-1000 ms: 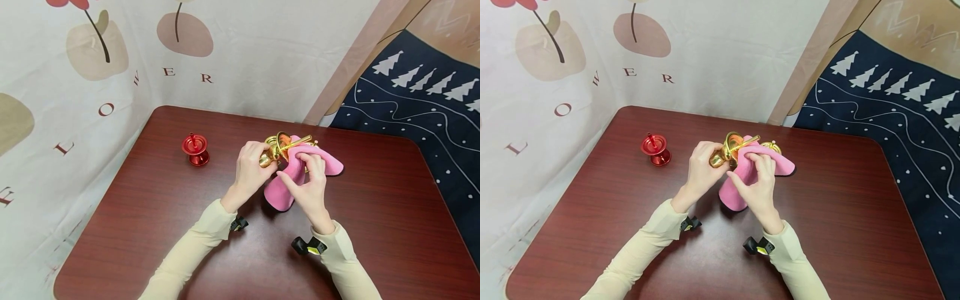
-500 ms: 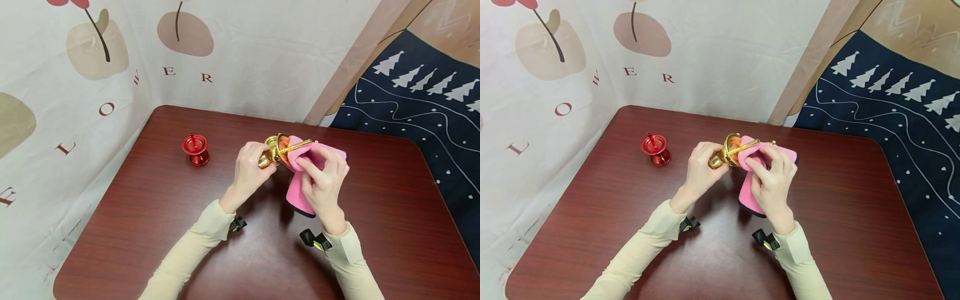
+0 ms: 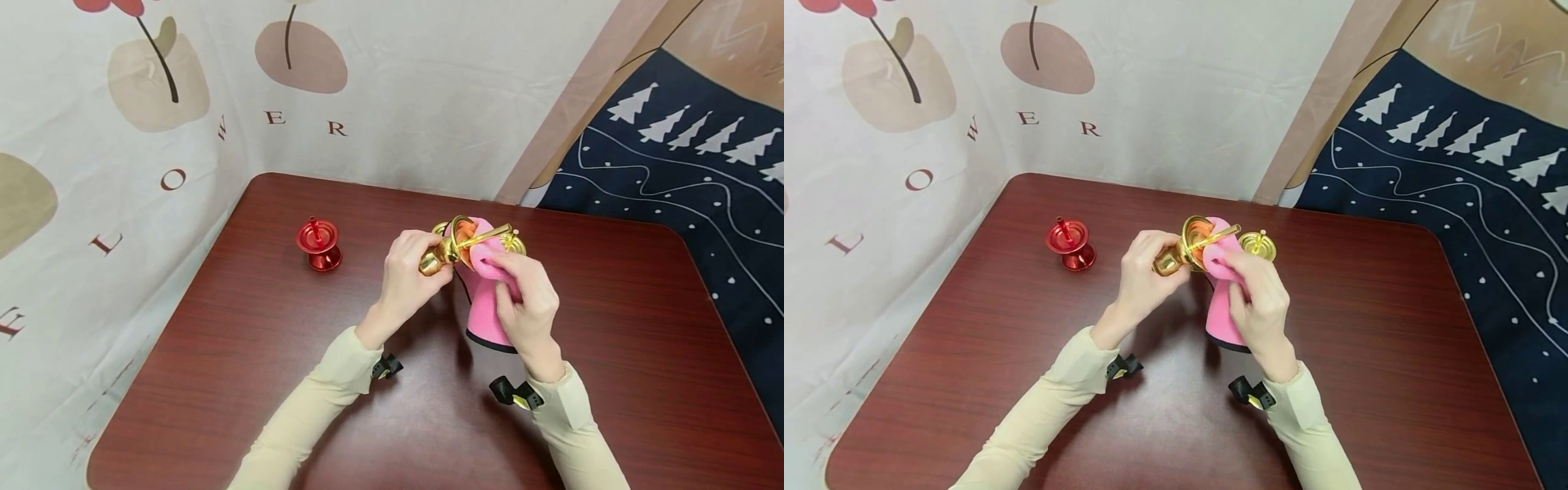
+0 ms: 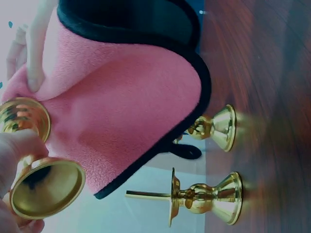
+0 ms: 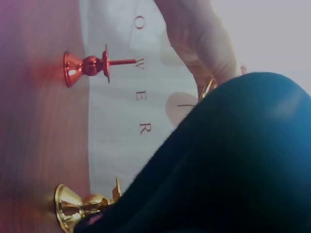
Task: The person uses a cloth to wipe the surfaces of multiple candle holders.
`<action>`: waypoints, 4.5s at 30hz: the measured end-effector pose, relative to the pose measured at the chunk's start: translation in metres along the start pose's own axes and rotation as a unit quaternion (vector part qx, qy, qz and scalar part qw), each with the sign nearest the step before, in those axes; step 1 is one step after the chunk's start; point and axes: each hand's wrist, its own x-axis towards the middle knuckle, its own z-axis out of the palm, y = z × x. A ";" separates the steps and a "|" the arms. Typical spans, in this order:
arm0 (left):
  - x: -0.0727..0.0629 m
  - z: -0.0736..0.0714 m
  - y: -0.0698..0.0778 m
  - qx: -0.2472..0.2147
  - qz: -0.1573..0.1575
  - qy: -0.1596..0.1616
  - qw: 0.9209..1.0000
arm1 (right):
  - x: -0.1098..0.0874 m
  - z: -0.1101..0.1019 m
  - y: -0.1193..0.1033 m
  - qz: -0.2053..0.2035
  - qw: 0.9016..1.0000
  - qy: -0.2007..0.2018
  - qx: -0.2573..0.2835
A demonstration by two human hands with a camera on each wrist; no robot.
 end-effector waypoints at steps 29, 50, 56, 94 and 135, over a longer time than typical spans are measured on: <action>-0.006 0.003 -0.003 -0.077 -0.015 -0.079 0.994 | 0.006 -0.016 0.010 -0.098 0.992 -0.070 -0.020; -0.006 0.018 -0.001 0.230 0.170 0.081 0.955 | 0.014 0.000 -0.038 0.182 0.982 -0.020 -0.042; -0.007 0.012 -0.001 0.101 0.080 0.063 0.990 | 0.011 -0.002 -0.027 0.094 0.994 -0.053 -0.001; -0.005 0.009 -0.003 -0.063 -0.133 0.022 0.989 | 0.009 -0.016 -0.028 0.264 0.940 -0.010 0.214; 0.001 -0.008 0.005 -0.201 -0.149 -0.155 0.956 | -0.023 0.017 -0.020 0.496 0.767 0.096 0.394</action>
